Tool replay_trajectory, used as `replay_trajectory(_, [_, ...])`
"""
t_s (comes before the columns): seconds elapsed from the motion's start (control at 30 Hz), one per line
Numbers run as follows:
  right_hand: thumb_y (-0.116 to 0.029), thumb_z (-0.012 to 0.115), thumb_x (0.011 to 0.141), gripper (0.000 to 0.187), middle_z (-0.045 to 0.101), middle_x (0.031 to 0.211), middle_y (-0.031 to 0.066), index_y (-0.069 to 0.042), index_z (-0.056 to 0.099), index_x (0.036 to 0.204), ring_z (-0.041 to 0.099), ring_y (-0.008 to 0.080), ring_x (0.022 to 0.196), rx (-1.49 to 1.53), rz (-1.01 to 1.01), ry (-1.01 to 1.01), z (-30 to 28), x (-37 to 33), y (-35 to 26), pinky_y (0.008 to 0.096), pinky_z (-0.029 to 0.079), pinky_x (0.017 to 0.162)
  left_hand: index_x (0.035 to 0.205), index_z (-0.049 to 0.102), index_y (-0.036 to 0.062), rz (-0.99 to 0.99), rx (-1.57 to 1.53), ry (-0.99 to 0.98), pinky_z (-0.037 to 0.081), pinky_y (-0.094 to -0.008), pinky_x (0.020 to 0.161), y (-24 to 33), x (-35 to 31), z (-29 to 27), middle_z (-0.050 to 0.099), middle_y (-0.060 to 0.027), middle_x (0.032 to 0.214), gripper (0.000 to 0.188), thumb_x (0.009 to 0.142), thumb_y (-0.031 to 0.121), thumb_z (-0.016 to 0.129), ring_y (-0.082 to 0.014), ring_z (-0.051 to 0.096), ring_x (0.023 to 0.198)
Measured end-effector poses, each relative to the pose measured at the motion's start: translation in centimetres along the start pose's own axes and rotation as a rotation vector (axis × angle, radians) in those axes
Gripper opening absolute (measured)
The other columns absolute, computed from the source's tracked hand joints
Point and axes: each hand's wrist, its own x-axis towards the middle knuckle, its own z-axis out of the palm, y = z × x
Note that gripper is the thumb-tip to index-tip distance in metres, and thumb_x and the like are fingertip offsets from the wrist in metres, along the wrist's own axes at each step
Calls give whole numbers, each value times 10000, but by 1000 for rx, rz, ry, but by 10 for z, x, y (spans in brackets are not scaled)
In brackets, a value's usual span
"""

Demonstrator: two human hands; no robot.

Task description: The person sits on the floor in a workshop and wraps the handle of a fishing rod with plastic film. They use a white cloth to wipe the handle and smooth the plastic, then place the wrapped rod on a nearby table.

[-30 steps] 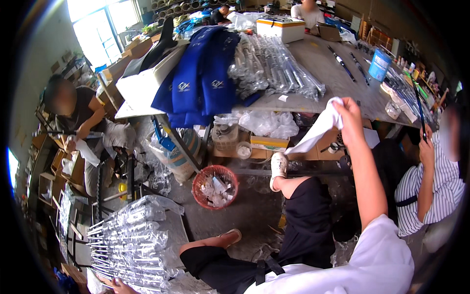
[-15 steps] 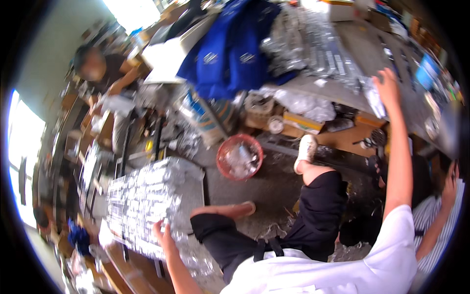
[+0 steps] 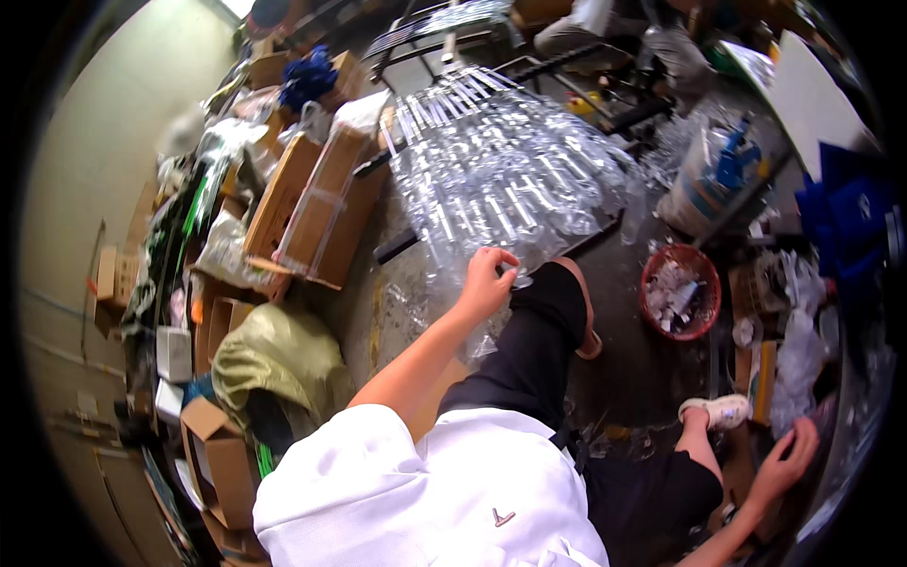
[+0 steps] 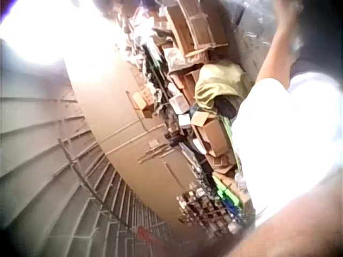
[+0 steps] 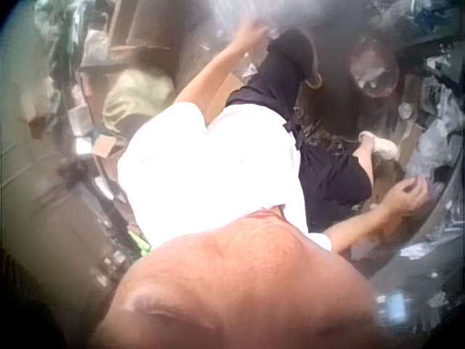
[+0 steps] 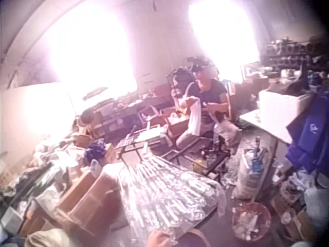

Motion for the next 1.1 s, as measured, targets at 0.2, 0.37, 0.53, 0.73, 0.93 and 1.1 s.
replay_trajectory(0.2, [37,512,808,162,567,964,163,19,560,961,537,336,933,256,1,-270,39,-7,-51,396,411,849,840,615,18,-316,-354,372,452,-267,702,-52,-15,-52,613,-68,811,170,753,-40,482,-154,588,782])
replay_trajectory(0.37, [2,542,807,99,573,870,168,23,563,901,568,314,835,427,121,-376,49,7,-91,350,441,776,812,587,25,-376,-443,334,428,-230,622,-82,-37,-66,577,-18,715,72,803,15,515,-93,526,679])
replay_trajectory(0.53, [-55,597,786,73,606,760,150,-5,577,835,590,319,730,538,202,-435,50,28,-134,358,457,670,812,570,18,-335,-545,209,433,-217,619,-32,-33,-42,577,-23,753,98,817,-23,482,-85,546,676])
replay_trajectory(0.73, [-170,663,778,426,516,1167,151,-24,498,1142,532,275,1029,679,219,-642,60,23,-138,350,428,865,803,555,-4,-116,-615,-73,443,-219,600,5,-37,-4,563,-50,768,136,793,-101,460,-100,545,651])
replay_trajectory(0.93, [-195,662,784,471,520,1139,119,-57,480,1195,497,250,1022,631,248,-697,49,18,-133,346,414,877,813,568,0,-182,-589,-284,455,-212,599,17,-56,28,575,-48,771,136,822,-94,469,-101,566,639])
replay_trajectory(1.1, [-260,635,822,472,506,1166,170,-25,469,1196,553,286,1019,746,398,-741,63,-17,-128,361,452,864,1024,596,55,390,43,-643,420,-390,900,31,-79,38,582,-135,1079,315,732,163,648,-334,525,1037])
